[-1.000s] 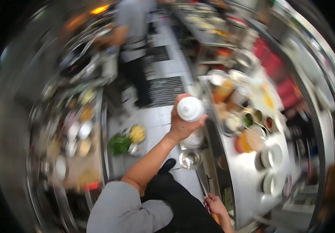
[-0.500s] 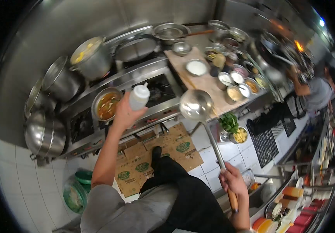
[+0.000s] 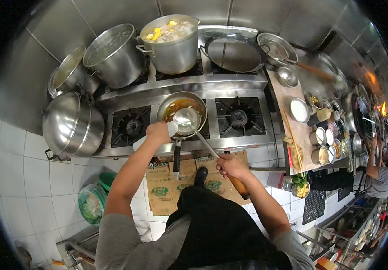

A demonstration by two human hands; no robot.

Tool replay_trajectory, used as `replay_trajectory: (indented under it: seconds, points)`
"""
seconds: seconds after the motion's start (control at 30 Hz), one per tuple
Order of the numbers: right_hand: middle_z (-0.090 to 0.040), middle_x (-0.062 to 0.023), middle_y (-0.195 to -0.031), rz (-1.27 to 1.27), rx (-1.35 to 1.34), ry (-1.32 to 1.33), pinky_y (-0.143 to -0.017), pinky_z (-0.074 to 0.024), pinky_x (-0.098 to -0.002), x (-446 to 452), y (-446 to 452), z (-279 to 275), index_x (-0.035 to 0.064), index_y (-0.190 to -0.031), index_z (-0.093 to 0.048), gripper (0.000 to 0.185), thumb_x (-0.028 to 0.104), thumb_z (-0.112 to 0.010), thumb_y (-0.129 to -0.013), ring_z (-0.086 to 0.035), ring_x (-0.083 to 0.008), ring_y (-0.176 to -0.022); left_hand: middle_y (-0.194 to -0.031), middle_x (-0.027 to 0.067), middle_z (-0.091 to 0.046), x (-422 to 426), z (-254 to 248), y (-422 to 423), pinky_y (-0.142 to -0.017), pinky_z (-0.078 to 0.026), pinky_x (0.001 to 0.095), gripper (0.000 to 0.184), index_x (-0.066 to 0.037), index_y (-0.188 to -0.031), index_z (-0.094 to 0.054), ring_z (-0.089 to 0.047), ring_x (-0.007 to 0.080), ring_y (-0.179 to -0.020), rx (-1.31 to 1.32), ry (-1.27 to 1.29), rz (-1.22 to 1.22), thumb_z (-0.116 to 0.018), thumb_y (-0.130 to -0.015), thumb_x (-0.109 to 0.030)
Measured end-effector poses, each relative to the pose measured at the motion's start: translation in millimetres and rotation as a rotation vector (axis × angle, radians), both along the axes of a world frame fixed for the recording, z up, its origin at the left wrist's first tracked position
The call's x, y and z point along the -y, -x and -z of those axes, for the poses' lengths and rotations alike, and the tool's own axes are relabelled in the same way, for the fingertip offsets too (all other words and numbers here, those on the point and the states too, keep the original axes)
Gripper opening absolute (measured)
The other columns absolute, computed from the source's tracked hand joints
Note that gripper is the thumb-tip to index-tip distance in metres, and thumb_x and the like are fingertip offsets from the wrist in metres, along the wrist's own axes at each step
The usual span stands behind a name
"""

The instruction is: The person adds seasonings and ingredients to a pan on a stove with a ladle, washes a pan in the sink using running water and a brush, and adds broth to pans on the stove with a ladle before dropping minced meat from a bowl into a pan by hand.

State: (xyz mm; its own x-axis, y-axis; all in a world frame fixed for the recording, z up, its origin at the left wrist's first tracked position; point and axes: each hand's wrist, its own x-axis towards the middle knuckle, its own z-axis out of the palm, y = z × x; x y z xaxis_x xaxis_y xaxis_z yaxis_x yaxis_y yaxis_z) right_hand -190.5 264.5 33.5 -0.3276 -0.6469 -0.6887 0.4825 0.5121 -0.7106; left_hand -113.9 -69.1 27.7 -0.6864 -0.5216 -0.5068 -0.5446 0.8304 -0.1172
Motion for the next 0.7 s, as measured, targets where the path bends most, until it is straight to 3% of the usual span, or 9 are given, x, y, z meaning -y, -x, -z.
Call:
replay_trajectory:
  seconds: [0.17,0.4,0.5,0.7]
  points:
    - [-0.055,-0.0007,-0.075,-0.039,-0.017,-0.004,-0.048,-0.0408,-0.0285,23,1,8,0.0024,-0.114,-0.06,0.024,0.023,-0.056,-0.102,-0.049,-0.0095,-0.054,-0.114,0.0107,-0.073,23,28,5,-0.078,-0.061,0.0485,0.067,-0.006,-0.115,-0.073,-0.073,0.0296,-0.098,0.104,-0.024,0.09,-0.09,-0.06,-0.039]
    - [-0.056,-0.0014,-0.075,-0.066,-0.036,-0.027,-0.048,-0.044,-0.0296,25,11,7,0.0017,-0.11,-0.061,0.024,0.023,-0.054,-0.103,-0.051,-0.011,-0.055,-0.11,0.0103,-0.074,17,1,2,-0.08,-0.06,0.0417,0.067,-0.007,-0.11,-0.075,-0.073,0.0261,-0.097,0.143,-0.021,0.066,-0.093,-0.057,-0.043]
    - [-0.055,-0.0019,-0.074,-0.082,-0.069,-0.038,-0.048,-0.0448,-0.0305,27,14,7,0.0017,-0.109,-0.061,0.024,0.024,-0.054,-0.103,-0.052,-0.0115,-0.055,-0.111,0.0126,-0.074,22,-2,-1,-0.081,-0.061,0.0407,0.077,-0.005,-0.112,-0.073,-0.073,0.027,-0.098,0.154,-0.033,0.076,-0.093,-0.054,-0.052]
    - [-0.055,-0.0024,-0.073,-0.137,-0.12,-0.049,-0.046,-0.045,-0.0308,32,18,5,0.0014,-0.112,-0.06,0.025,0.024,-0.054,-0.102,-0.052,-0.0114,-0.054,-0.118,0.0139,-0.07,28,-7,-4,-0.086,-0.059,0.0423,0.084,-0.004,-0.114,-0.072,-0.071,0.0285,-0.105,0.101,-0.046,0.065,-0.094,-0.05,-0.054]
